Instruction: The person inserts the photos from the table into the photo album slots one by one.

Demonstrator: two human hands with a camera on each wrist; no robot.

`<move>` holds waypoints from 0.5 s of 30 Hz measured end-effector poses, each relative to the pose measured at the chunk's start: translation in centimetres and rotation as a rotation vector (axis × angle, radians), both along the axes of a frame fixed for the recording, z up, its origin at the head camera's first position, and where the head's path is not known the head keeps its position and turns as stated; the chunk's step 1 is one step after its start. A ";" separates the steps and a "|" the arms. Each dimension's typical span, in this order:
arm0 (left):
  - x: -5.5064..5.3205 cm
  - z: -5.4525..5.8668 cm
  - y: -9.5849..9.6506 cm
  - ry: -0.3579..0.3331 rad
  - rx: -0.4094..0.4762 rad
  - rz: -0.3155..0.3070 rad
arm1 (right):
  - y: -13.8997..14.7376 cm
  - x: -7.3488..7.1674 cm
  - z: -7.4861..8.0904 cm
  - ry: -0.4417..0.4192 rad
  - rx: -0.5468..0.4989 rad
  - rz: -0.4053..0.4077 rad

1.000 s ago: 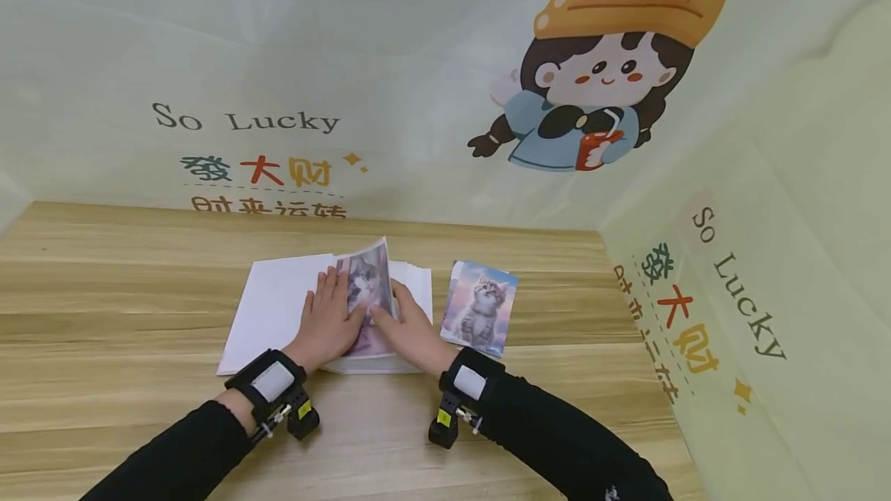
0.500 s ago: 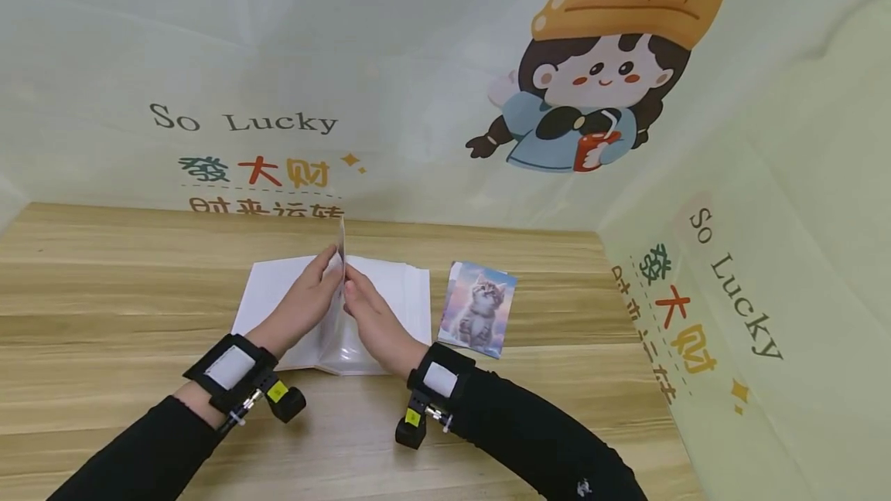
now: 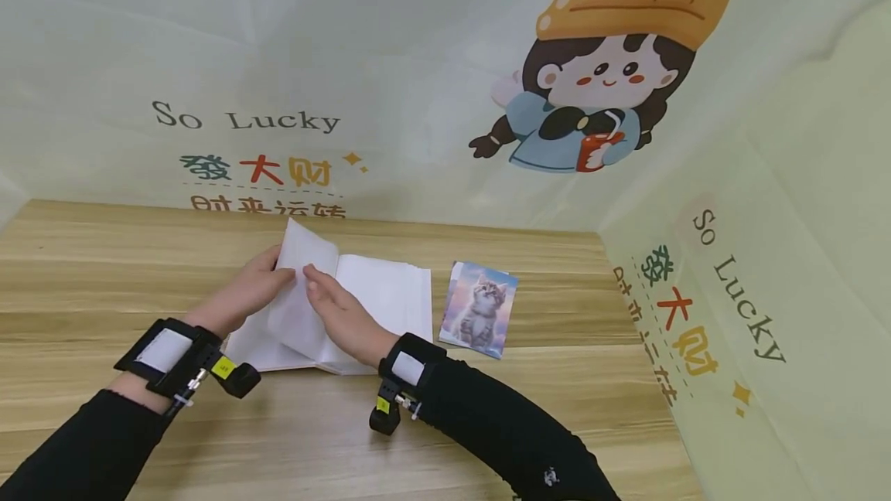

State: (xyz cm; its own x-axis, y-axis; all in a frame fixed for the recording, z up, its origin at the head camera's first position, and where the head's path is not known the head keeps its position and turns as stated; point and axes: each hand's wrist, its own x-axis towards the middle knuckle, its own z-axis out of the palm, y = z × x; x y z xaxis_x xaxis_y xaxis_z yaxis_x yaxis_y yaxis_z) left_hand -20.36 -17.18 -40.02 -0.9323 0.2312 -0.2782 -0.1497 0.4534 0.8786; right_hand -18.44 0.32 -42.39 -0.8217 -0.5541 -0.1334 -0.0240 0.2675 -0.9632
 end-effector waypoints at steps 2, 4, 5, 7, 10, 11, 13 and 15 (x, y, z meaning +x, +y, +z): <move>0.1 -0.3 -1.0 -0.004 -0.026 -0.014 | 0.3 -0.2 -0.3 0.054 0.109 -0.012; 0.1 -0.7 -1.8 -0.023 -0.041 -0.019 | 0.6 -0.5 -0.8 0.132 0.245 -0.001; 0.2 -0.9 -2.2 -0.039 -0.048 -0.021 | 0.7 -0.6 -1.0 0.185 0.318 0.018; 0.2 -1.5 -2.8 -0.061 -0.050 -0.010 | 0.9 -0.7 -1.6 0.293 0.454 0.074; 0.2 -2.5 -3.4 -0.089 -0.066 0.000 | 1.0 -0.7 -2.3 0.447 0.640 0.172; 0.2 -2.8 -3.5 -0.092 -0.071 0.006 | 0.9 -0.6 -2.5 0.489 0.691 0.201; 0.2 -3.4 -3.8 -0.103 -0.099 0.019 | 0.7 -0.5 -2.8 0.538 0.760 0.243; 0.2 -3.8 -4.0 -0.118 -0.135 0.034 | 0.5 -0.4 -3.0 0.575 0.810 0.268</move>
